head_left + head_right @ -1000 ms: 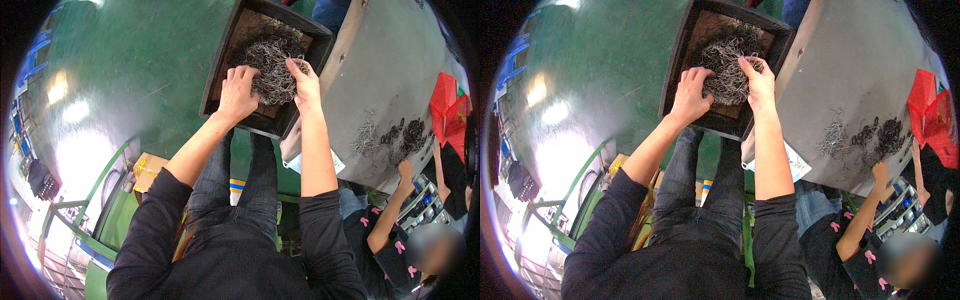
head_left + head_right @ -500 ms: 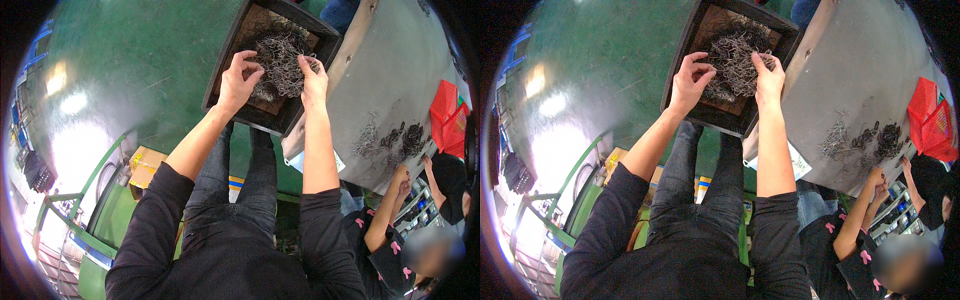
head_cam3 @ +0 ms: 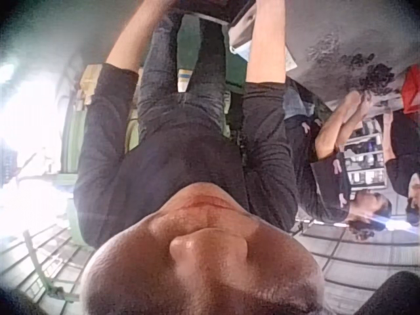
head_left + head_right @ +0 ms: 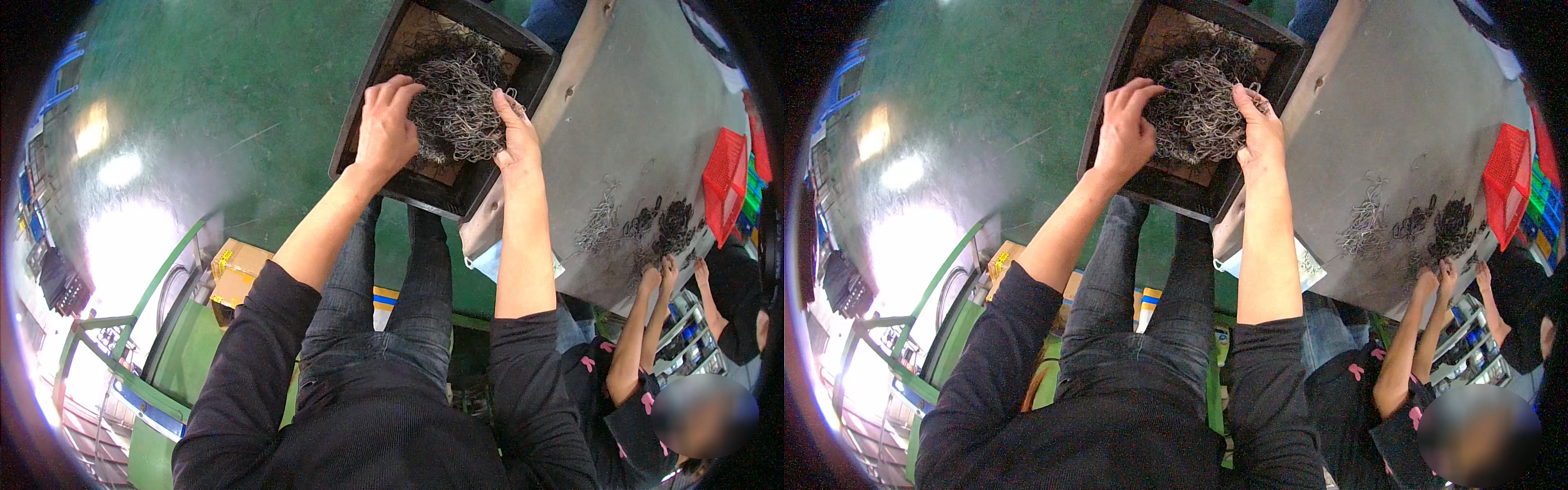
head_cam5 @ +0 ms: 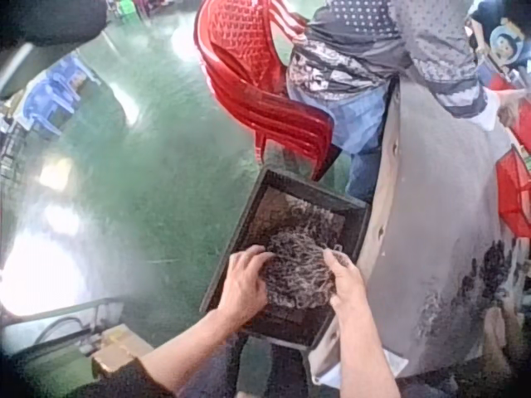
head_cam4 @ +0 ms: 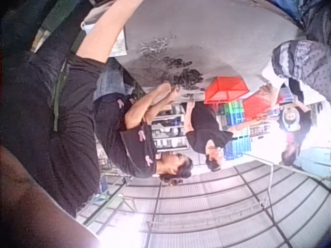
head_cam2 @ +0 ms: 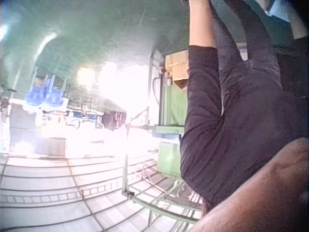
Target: The person sorts small metal components on a table, separating them into piles and placing them into red baskets and a black tray. The person handles the parts by hand, picking them up and moving them between containers.
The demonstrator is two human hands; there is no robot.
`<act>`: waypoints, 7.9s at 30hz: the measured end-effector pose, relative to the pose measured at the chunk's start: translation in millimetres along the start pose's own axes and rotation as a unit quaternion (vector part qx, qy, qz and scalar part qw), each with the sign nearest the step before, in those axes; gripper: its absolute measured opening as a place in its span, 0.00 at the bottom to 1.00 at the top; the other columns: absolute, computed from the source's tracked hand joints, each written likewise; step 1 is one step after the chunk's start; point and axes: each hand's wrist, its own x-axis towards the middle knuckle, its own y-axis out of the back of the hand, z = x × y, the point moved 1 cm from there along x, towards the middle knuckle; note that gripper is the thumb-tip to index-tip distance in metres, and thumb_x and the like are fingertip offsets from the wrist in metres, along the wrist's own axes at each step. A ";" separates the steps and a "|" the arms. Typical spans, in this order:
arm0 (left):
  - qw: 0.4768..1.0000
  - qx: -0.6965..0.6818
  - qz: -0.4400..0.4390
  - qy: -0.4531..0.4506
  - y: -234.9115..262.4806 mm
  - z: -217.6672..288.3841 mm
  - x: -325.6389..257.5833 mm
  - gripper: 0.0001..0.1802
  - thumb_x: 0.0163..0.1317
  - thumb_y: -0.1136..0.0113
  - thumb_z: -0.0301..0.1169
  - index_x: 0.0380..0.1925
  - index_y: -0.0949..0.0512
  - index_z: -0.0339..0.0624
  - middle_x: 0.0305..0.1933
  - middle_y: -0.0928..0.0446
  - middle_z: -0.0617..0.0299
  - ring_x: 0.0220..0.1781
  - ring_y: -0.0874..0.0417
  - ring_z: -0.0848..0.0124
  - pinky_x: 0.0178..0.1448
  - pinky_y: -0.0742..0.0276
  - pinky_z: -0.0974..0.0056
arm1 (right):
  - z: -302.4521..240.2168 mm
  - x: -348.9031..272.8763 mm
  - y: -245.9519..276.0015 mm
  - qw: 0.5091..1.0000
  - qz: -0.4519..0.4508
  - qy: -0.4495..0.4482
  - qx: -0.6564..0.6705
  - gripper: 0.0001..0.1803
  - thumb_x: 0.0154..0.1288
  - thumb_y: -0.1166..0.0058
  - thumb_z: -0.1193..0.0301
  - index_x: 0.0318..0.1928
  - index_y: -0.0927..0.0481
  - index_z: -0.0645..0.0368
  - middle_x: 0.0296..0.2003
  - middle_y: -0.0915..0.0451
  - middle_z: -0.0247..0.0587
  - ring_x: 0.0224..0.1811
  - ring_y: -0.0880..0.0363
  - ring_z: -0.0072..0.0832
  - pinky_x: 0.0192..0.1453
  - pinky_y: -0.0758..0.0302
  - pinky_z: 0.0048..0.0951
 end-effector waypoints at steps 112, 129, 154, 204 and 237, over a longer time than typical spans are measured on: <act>0.776 -0.376 -0.334 0.380 6.1 -10.2 43.2 0.21 0.53 0.41 0.24 0.50 0.29 0.42 0.42 0.24 0.61 0.42 0.24 0.74 0.47 0.26 0.70 | -11.0 20.5 -23.6 0.659 -0.112 0.445 -0.596 0.18 0.48 0.48 0.81 0.41 0.20 0.49 0.40 0.21 0.36 0.47 0.24 0.38 0.49 0.26 0.37; 0.820 -0.336 -0.395 0.240 50.0 -0.2 35.9 0.29 0.55 0.45 0.17 0.58 0.33 0.45 0.27 0.29 0.72 0.25 0.27 0.85 0.30 0.29 0.78 | -6.7 10.8 -17.7 0.725 -0.060 0.392 -0.563 0.17 0.52 0.43 0.80 0.43 0.20 0.52 0.44 0.22 0.35 0.48 0.24 0.37 0.54 0.27 0.34; 0.749 -0.393 -0.340 0.411 6.8 -43.6 37.0 0.19 0.60 0.52 0.24 0.52 0.31 0.37 0.35 0.28 0.63 0.33 0.24 0.75 0.42 0.24 0.72 | 8.9 -59.1 -2.1 0.996 -0.058 0.033 -0.061 0.07 0.64 0.47 0.73 0.34 0.21 0.66 0.28 0.21 0.37 0.24 0.22 0.22 0.28 0.23 0.22; 0.751 -0.424 -0.351 0.364 36.2 27.5 8.8 0.40 0.53 0.43 0.24 0.66 0.47 0.32 0.57 0.31 0.56 0.54 0.27 0.71 0.59 0.32 0.67 | 14.3 -18.8 -15.0 0.839 0.160 0.221 -0.470 0.18 0.63 0.53 0.69 0.53 0.27 0.54 0.52 0.30 0.54 0.56 0.31 0.48 0.60 0.35 0.41; 0.919 -0.157 -0.296 0.208 25.6 49.7 -11.9 0.28 0.49 0.42 0.32 0.51 0.33 0.34 0.44 0.24 0.54 0.44 0.25 0.69 0.53 0.30 0.65 | 32.1 -40.0 -11.1 0.969 0.081 0.155 -0.177 0.25 0.47 0.43 0.68 0.47 0.27 0.68 0.44 0.23 0.50 0.48 0.25 0.37 0.54 0.31 0.31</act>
